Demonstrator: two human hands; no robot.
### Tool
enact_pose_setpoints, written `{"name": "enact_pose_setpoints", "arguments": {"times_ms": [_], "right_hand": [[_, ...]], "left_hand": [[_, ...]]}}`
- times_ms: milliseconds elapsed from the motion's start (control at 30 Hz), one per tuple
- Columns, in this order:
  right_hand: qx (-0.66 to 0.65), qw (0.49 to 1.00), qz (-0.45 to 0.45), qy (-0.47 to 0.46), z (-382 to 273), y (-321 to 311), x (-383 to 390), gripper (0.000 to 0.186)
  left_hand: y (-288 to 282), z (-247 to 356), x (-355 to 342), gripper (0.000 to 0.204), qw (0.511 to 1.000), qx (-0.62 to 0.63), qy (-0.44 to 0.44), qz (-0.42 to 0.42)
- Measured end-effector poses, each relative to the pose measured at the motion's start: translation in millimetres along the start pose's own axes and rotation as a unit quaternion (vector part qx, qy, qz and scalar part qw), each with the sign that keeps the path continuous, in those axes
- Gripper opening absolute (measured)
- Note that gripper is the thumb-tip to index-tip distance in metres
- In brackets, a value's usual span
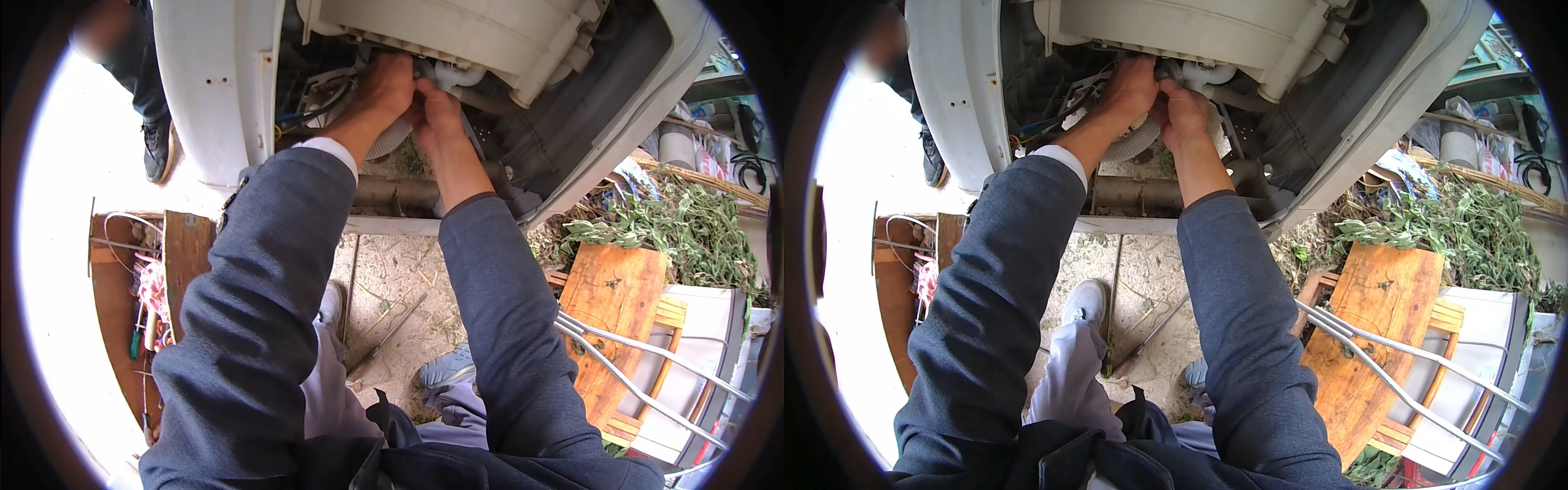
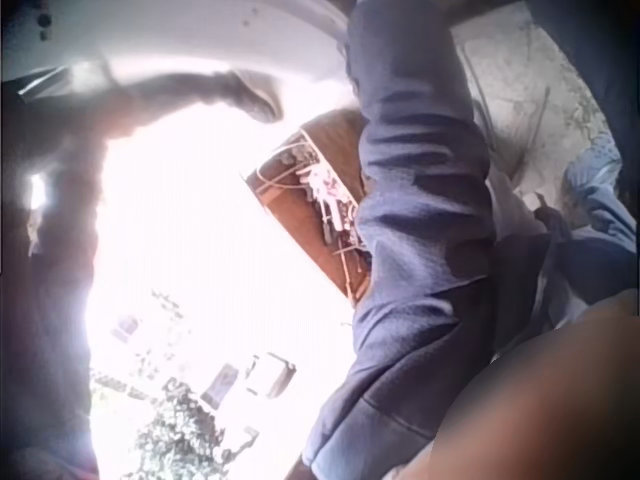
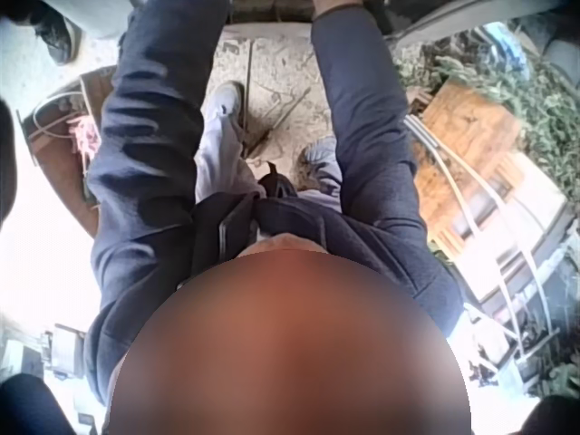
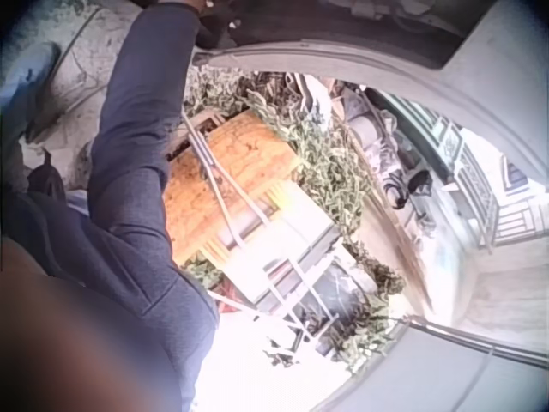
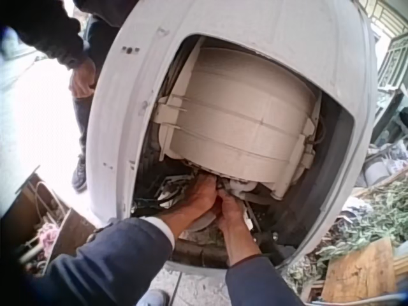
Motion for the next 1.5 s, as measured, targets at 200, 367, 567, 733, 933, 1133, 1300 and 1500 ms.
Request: {"name": "enact_pose_setpoints", "arguments": {"times_ms": [200, 367, 567, 733, 933, 1133, 1300, 1500], "right_hand": [[-0.016, 1.000, -0.014, -0.009, 0.5, -0.4, -3.3, 0.017], [-0.054, 0.998, -0.026, 0.012, 5.1, 2.8, -7.9, 0.018], [-0.120, 0.991, -0.039, 0.035, 3.5, -2.4, -12.0, 0.021], [-0.093, 0.994, -0.018, 0.048, 5.9, -8.5, -15.8, 0.019], [-0.093, 0.993, -0.044, 0.063, 10.5, -15.0, -22.7, 0.018], [-0.094, 0.993, -0.046, 0.056, 7.2, -10.5, -16.1, 0.018], [-0.081, 0.991, -0.080, 0.072, 7.0, -15.3, -18.8, 0.017], [-0.086, 0.989, -0.090, 0.075, 9.5, -18.0, -26.0, 0.017]], "left_hand": [[7.8, -6.9, -9.9, 0.025, 1.000, 0.020, 0.006, 0.005], [13.6, -20.4, -17.0, 0.021, 0.999, 0.017, -0.018, 0.033], [-15.6, 4.2, 5.4, 0.032, 0.989, -0.108, -0.011, -0.097], [-18.7, -0.8, 1.7, 0.044, 0.985, -0.075, -0.034, -0.153], [-16.6, -7.7, 2.3, 0.060, 0.979, -0.076, 0.032, -0.187], [-4.1, -19.3, 1.8, 0.065, 0.993, 0.002, 0.059, -0.104], [-13.1, -19.8, 5.5, 0.059, 0.996, 0.018, 0.063, -0.058], [-19.6, -1.0, 20.0, 0.042, 0.997, -0.033, 0.012, -0.067]]}}
Point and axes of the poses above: each hand's wrist, its own x-axis away from the middle knuckle, its own y-axis out of the palm, z = x × y, the point moved 2 cm from there along -x, towards the middle knuckle, and after that the axes turned 8 degrees about -x, right-handed, at the moved point
